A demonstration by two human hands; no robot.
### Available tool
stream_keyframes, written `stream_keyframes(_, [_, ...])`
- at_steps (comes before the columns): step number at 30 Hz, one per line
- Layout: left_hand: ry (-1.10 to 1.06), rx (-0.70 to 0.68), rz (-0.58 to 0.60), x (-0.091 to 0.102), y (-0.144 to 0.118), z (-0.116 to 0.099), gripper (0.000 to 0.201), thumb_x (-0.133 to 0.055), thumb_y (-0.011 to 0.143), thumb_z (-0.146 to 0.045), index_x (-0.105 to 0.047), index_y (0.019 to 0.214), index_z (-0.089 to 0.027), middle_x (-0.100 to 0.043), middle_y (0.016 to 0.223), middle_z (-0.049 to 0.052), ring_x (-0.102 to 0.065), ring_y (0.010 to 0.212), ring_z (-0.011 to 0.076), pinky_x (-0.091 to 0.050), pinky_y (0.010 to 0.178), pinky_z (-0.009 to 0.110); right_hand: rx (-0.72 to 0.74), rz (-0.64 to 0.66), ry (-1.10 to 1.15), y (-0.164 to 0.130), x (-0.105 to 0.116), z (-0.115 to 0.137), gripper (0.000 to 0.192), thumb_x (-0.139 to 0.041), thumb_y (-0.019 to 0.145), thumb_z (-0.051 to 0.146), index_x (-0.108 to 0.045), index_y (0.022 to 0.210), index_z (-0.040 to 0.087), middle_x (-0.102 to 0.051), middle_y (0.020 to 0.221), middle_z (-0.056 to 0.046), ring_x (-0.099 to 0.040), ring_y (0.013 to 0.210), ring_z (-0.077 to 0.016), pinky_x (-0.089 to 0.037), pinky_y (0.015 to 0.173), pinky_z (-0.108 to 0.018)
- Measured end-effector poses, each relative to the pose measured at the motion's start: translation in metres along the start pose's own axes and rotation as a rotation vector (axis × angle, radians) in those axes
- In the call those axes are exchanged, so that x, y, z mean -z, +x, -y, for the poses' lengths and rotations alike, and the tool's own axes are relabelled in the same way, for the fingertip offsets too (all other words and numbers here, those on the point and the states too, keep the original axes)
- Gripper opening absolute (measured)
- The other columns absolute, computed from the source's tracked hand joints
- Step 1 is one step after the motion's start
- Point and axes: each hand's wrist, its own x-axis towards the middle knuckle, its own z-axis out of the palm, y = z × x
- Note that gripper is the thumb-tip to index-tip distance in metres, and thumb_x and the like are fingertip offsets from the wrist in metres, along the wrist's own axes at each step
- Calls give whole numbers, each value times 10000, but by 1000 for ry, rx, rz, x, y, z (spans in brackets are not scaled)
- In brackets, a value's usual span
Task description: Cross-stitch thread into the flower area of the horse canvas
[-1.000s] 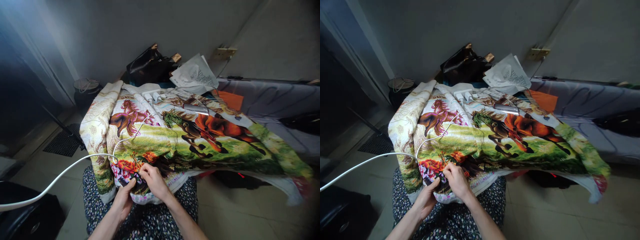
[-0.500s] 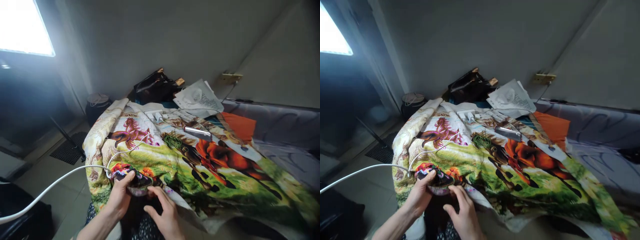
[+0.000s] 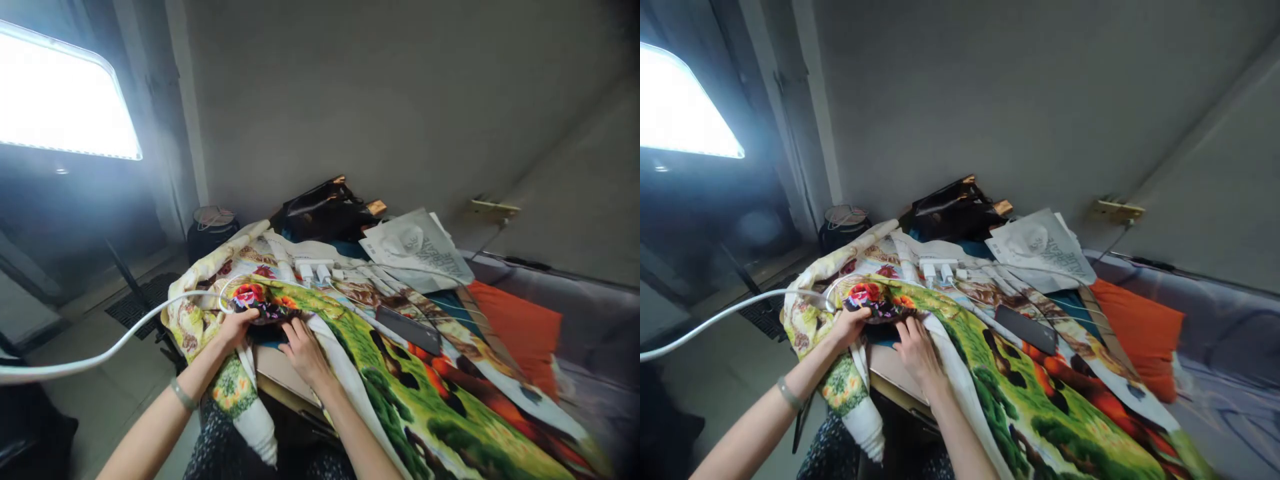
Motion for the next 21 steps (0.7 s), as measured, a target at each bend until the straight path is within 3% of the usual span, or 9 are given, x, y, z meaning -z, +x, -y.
stream_keyframes(3, [12, 45, -45, 16, -24, 9, 539, -774, 588, -172, -630, 1106, -148, -740, 932, 86, -674, 877, 271, -483, 880, 434, -22, -87, 144, -30, 5, 16, 138, -481, 902, 150, -607, 956, 161, -595, 804, -65, -542, 791, -217, -463, 704, -348])
stream_keyframes(6, [3, 219, -108, 25, -48, 6, 547, -743, 652, -200, -591, 1174, -140, -733, 972, 103, -663, 938, 277, -469, 908, 438, -169, -130, 379, -35, 26, 43, 223, -439, 939, 234, -625, 827, 181, -583, 686, -32, -535, 662, -169, -428, 614, -282])
stream_keyframes(10, [-10, 327, -164, 25, -60, -12, 579, -749, 644, -200, -576, 1195, -160, -735, 976, 94, -658, 963, 283, -480, 898, 414, -499, -100, 678, -2, 58, 74, 302, -460, 926, 354, -579, 706, 185, -463, 477, 45, -435, 442, -106, -346, 462, -225])
stream_keyframes(13, [-3, 357, -123, 21, -58, -26, 603, -758, 637, -203, -565, 1207, -165, -735, 970, 92, -672, 920, 285, -495, 866, 415, -540, -102, 832, 35, 66, 87, 289, -464, 916, 374, -538, 712, 183, -488, 486, 53, -428, 434, -91, -348, 460, -204])
stream_keyframes(17, [2, 356, -95, 26, -50, -26, 595, -780, 606, -212, -590, 1164, -143, -745, 896, 91, -686, 856, 288, -505, 834, 418, -339, -48, 721, 84, 34, 81, 231, -458, 908, 299, -582, 763, 170, -601, 716, -3, -533, 664, -115, -426, 653, -221])
stream_keyframes(21, [21, 340, -205, 47, -42, -7, 518, -791, 581, -217, -636, 1067, -124, -749, 831, 88, -694, 792, 261, -512, 805, 393, -261, 252, 735, 112, -30, 56, 239, -534, 843, 266, -636, 666, 142, -582, 594, 18, -522, 583, -117, -438, 584, -215])
